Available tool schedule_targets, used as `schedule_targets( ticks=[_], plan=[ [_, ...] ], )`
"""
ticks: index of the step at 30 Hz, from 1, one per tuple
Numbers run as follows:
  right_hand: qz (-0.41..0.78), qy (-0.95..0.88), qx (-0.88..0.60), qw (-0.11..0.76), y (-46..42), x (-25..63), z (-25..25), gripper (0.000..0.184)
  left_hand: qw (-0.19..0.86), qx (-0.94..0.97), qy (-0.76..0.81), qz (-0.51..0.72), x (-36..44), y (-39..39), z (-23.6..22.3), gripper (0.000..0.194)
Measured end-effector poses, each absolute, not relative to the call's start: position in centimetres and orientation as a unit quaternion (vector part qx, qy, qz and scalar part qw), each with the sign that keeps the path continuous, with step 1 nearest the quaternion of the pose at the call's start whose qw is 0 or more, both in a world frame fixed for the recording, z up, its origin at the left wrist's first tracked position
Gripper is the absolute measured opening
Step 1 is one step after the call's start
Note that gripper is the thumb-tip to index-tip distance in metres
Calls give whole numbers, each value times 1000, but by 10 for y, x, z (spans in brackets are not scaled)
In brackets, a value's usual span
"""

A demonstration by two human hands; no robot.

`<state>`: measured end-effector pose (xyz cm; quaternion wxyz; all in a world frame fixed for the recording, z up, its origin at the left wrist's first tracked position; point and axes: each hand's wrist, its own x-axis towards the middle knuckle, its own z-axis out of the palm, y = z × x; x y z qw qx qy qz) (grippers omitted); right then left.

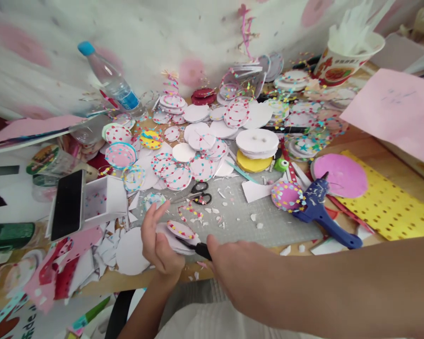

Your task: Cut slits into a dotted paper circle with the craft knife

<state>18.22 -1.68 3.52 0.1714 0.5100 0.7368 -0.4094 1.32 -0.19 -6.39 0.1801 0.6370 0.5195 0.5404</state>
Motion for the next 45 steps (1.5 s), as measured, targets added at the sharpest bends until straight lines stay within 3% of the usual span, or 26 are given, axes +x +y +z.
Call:
schedule_targets(
  ticks=[5, 17, 23, 27, 33, 38, 45],
  plan=[
    [-389, 778, 476, 130, -25, 189, 5, 15, 201, 634, 511, 545, 6, -1, -65, 46],
    [-335, 824, 454, 56, -27, 184, -35, 15, 267, 576, 517, 575, -4, 5, -68, 46],
    [-318, 842, 433, 46, -24, 207, -9, 18, 329, 541, 519, 574, 3, 5, -66, 39],
    [-257, 857, 433, 107, -26, 234, 28, 15, 416, 560, 506, 507, 19, -9, -61, 38],
    [-276, 815, 447, 247, -12, 218, 58, 23, 388, 621, 491, 472, 28, -6, -55, 41],
    [-321, 789, 453, 264, -5, 204, 55, 22, 417, 615, 464, 482, 22, 3, -59, 43],
    [-283, 815, 447, 237, -11, 212, 36, 13, 458, 583, 431, 514, 19, 8, -72, 43]
  ],
)
